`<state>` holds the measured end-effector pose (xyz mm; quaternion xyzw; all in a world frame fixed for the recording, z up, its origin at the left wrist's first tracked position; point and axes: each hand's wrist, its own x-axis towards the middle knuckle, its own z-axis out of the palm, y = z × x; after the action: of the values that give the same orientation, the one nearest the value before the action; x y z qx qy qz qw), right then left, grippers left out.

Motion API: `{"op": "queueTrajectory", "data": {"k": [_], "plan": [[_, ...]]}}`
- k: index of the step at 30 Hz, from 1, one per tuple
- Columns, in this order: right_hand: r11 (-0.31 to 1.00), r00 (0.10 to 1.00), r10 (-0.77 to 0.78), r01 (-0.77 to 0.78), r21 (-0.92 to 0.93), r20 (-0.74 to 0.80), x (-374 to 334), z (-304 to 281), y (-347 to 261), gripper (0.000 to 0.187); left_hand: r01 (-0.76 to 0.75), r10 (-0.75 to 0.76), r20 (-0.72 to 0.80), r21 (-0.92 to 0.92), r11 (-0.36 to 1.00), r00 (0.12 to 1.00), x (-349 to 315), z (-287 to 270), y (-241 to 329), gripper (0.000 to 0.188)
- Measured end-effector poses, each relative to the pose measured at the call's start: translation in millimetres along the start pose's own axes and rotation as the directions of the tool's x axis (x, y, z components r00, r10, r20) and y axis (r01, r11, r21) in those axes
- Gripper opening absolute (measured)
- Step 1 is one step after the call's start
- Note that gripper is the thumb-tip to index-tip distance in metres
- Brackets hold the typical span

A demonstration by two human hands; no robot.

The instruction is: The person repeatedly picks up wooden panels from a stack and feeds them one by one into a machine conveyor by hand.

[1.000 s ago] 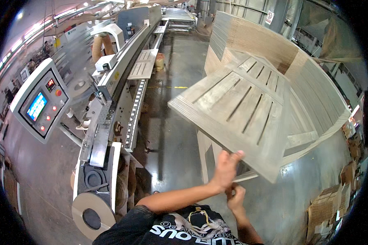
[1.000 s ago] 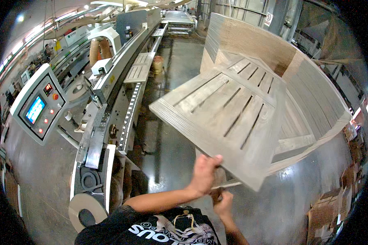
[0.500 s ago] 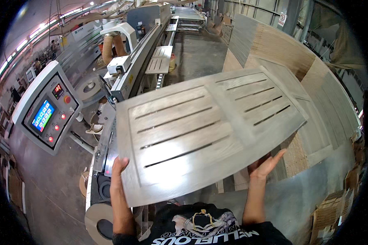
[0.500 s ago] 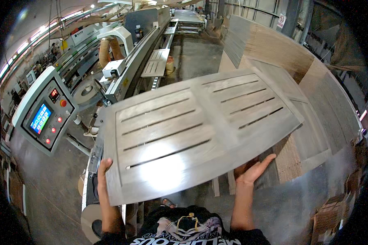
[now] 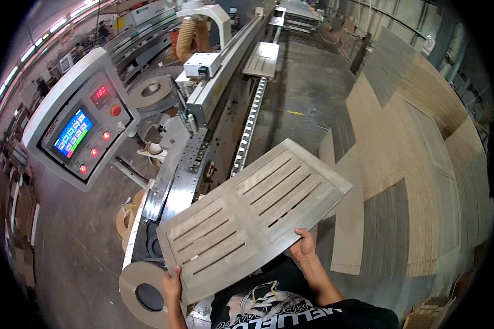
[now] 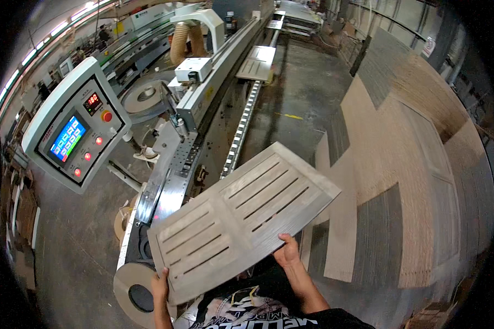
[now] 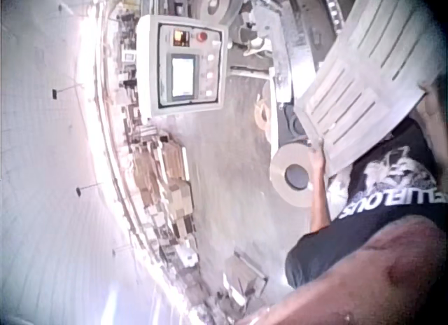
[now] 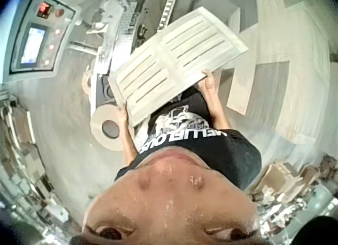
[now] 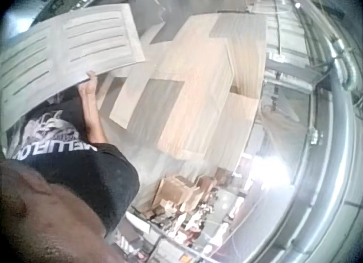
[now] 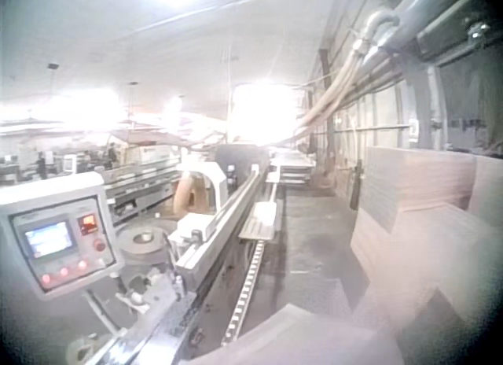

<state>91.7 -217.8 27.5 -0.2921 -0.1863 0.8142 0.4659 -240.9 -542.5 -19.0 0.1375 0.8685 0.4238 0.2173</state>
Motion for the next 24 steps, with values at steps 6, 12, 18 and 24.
{"op": "queueTrajectory", "data": {"k": [6,12,18,24], "plan": [[0.92,0.909,0.384,-0.362,0.147,-0.164,57.1,-6.4,39.1,0.061,0.309,-0.248,-0.292,0.188,0.932,0.924,-58.8,17.2,-37.1,0.072],[0.876,0.838,0.464,-0.482,0.011,-0.287,134.5,-3.9,72.1,0.066,0.297,-0.227,-0.499,0.064,0.953,0.836,-82.1,65.7,-40.2,0.069],[0.769,0.784,0.416,-0.574,-0.282,-0.461,176.5,53.6,77.6,0.069,0.195,-0.231,-0.595,-0.126,0.973,0.77,-105.0,101.2,-23.1,0.06],[0.65,0.722,0.476,-0.673,-0.352,-0.502,213.1,66.0,104.9,0.084,0.164,-0.252,-0.497,-0.213,0.963,0.83,-141.3,116.7,-38.9,0.078]]}}
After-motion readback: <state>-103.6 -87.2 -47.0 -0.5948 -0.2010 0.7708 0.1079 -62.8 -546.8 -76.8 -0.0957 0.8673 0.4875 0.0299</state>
